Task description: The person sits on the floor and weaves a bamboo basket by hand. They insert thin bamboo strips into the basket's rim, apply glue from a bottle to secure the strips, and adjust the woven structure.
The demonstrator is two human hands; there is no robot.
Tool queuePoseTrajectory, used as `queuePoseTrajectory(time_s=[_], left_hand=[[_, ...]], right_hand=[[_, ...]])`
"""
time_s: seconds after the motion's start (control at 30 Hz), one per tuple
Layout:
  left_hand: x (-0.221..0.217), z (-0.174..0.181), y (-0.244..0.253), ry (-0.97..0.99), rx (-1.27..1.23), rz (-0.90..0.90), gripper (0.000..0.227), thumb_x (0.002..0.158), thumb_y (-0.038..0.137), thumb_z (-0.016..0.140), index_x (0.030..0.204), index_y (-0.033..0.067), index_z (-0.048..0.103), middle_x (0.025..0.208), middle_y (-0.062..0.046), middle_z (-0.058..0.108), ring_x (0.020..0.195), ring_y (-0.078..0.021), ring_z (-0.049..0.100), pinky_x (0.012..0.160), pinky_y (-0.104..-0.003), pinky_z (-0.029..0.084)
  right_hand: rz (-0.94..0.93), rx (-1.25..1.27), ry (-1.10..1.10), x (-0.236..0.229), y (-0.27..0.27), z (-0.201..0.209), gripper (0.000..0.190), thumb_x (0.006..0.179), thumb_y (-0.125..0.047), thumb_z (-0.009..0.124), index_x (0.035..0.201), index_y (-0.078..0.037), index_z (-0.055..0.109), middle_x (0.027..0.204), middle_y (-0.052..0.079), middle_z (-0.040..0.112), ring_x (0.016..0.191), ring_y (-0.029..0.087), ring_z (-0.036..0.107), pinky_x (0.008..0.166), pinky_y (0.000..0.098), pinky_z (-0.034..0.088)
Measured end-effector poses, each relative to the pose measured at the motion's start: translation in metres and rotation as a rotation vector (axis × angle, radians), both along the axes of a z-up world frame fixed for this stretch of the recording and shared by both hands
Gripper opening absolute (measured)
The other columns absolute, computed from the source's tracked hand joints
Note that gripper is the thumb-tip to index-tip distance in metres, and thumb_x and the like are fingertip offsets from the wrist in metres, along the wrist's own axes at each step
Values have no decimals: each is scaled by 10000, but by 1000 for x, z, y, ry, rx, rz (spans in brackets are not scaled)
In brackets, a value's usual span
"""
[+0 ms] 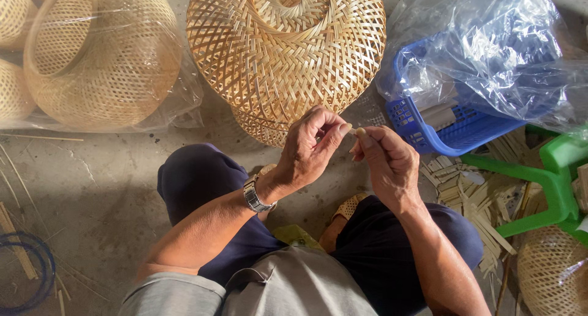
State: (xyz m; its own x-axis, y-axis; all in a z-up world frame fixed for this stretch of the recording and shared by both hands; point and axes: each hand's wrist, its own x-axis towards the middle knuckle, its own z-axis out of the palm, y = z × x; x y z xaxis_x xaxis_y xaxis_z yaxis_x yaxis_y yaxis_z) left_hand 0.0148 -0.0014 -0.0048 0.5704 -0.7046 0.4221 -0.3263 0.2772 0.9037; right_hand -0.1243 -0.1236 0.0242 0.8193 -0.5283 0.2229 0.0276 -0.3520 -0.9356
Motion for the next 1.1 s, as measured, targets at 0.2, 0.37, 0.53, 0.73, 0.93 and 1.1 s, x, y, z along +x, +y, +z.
queuePoseTrajectory(time_s=[0.2, 0.37, 0.53, 0.73, 0.93, 1.1], left_hand=[[0, 0, -1, 183, 102, -42, 145, 1067, 177, 636, 1031, 37, 635, 906, 7, 633, 709, -16, 548, 610, -197, 490], [-1, 1, -1, 102, 120, -4, 135, 1049, 162, 660, 1020, 32, 641, 863, -2, 616, 693, -38, 534, 599, -210, 471], [-4, 5, 0, -200, -11, 122, 104, 1061, 127, 660, 1047, 33, 617, 942, -28, 583, 803, -68, 587, 693, -238, 502], [-4, -1, -4, 110, 9, -37, 70, 1041, 109, 668, 1048, 44, 644, 975, -11, 641, 814, -62, 587, 706, -231, 522], [-4, -3, -4, 29, -42, -2, 67, 1054, 95, 660, 1040, 40, 625, 950, -2, 578, 793, -48, 572, 698, -221, 532], [-4, -1, -4, -258, -46, 132, 97, 1018, 43, 684, 1018, 21, 589, 956, -41, 577, 800, -106, 603, 687, -239, 543]], right_hand=[[15, 101, -9, -1, -2, -5, 147, 1084, -73, 589, 1109, 24, 697, 874, 29, 684, 779, 89, 639, 724, 243, 558], [-15, 106, 63, -2, -2, -1, 146, 1047, -94, 623, 1101, 15, 704, 851, 15, 686, 758, 73, 643, 702, 235, 563], [-66, 40, 118, 0, 0, 1, 140, 1055, -102, 615, 1062, 8, 700, 824, 9, 679, 738, 69, 632, 688, 226, 545], [-70, 28, 52, 2, 3, -5, 135, 1082, -103, 604, 1061, 5, 684, 857, 13, 671, 760, 68, 620, 700, 221, 539], [-92, 28, 46, 3, 2, -8, 137, 1044, -114, 652, 1091, 1, 709, 862, 27, 703, 759, 65, 654, 689, 213, 561], [-93, 98, 22, 3, 2, -18, 166, 1053, -105, 665, 1133, 22, 736, 876, 44, 724, 777, 70, 653, 715, 221, 555]])
